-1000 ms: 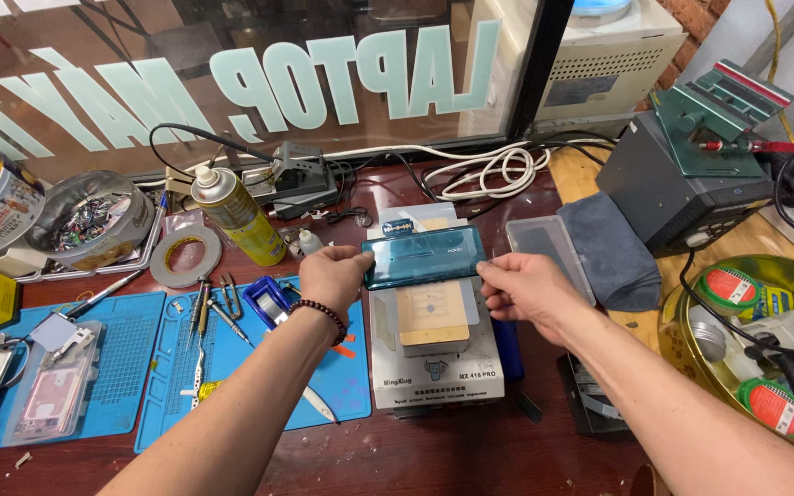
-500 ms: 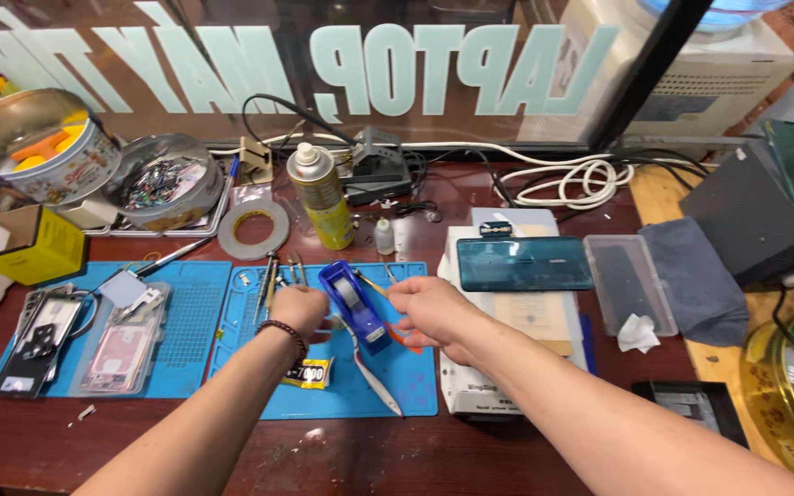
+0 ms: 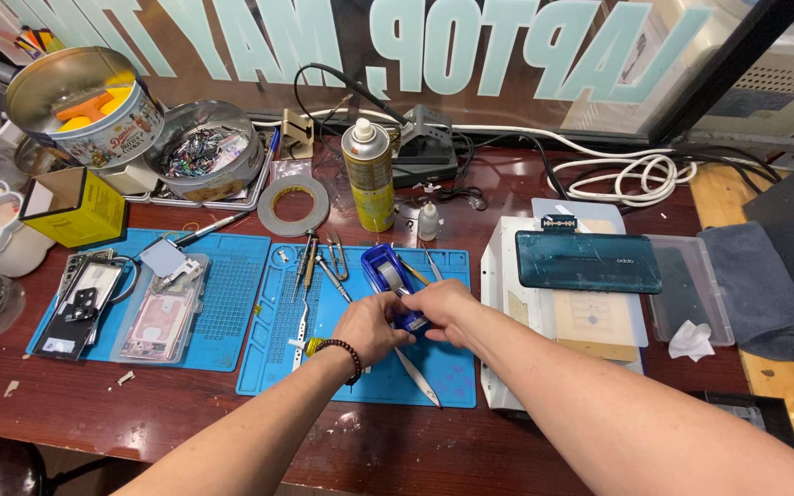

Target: The person removes a protective film from a teal smartphone, applies adhesive strips to the edges, and then separates the back cover from the main body. They then use a screwdriver to remove screws from the internal frame.

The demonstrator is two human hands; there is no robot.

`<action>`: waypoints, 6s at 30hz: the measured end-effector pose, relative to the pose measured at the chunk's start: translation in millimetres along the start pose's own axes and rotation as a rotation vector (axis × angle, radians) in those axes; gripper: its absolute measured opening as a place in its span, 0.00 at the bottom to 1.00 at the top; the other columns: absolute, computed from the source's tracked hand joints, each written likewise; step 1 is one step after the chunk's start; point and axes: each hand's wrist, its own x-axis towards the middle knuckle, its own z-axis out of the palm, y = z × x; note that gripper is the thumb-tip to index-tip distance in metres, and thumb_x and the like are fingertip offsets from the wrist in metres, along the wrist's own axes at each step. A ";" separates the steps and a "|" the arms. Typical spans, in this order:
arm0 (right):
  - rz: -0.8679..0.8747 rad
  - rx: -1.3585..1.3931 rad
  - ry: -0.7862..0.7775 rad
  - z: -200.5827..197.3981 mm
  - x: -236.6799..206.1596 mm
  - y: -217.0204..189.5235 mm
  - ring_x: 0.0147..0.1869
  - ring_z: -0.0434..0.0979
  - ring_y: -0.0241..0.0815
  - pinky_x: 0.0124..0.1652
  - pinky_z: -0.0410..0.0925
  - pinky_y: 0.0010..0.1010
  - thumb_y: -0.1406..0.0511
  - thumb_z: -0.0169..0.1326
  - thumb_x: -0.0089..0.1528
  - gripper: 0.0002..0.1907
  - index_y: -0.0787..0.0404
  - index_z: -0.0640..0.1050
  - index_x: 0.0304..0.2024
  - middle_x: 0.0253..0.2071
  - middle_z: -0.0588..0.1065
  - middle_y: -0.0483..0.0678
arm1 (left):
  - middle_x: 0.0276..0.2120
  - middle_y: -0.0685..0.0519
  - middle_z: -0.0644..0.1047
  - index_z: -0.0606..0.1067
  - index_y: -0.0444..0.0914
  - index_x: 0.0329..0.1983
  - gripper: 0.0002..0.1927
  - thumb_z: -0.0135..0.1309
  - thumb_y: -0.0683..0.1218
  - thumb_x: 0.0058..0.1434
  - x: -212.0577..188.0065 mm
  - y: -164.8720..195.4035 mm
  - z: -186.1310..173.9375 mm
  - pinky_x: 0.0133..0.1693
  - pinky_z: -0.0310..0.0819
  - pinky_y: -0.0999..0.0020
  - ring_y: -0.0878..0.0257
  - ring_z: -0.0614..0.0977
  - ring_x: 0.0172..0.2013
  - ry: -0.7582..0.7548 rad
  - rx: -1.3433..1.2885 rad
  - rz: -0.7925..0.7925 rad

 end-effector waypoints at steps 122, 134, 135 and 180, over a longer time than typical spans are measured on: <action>-0.322 -0.303 0.348 -156.1 -132.7 -78.3 0.30 0.82 0.38 0.28 0.77 0.31 0.74 0.60 0.52 0.21 0.65 0.74 0.49 0.33 0.80 0.53 | 0.29 0.50 0.82 0.73 0.34 0.37 0.17 0.67 0.43 0.49 23.7 135.3 -19.1 0.36 0.80 0.67 0.62 0.85 0.31 0.380 -0.338 -0.090; -0.315 -0.443 0.383 -145.5 -131.9 -85.4 0.30 0.84 0.42 0.28 0.78 0.31 0.74 0.61 0.52 0.20 0.65 0.74 0.46 0.33 0.82 0.56 | 0.30 0.49 0.81 0.73 0.35 0.38 0.17 0.65 0.40 0.47 26.2 133.7 -24.2 0.37 0.80 0.66 0.61 0.84 0.32 0.366 -0.330 -0.094; -0.317 -0.447 0.385 -144.7 -131.5 -84.9 0.30 0.84 0.42 0.28 0.78 0.31 0.73 0.61 0.52 0.19 0.65 0.74 0.46 0.33 0.82 0.56 | 0.30 0.49 0.81 0.73 0.35 0.38 0.17 0.65 0.41 0.47 26.1 132.8 -24.2 0.37 0.80 0.66 0.61 0.84 0.32 0.370 -0.321 -0.088; -0.277 -0.533 0.350 -119.4 -135.1 -91.4 0.27 0.84 0.44 0.26 0.76 0.33 0.72 0.57 0.56 0.16 0.63 0.76 0.47 0.37 0.82 0.55 | 0.36 0.45 0.82 0.76 0.35 0.39 0.17 0.65 0.45 0.49 30.2 111.2 -36.0 0.43 0.79 0.61 0.54 0.85 0.39 0.333 -0.164 -0.071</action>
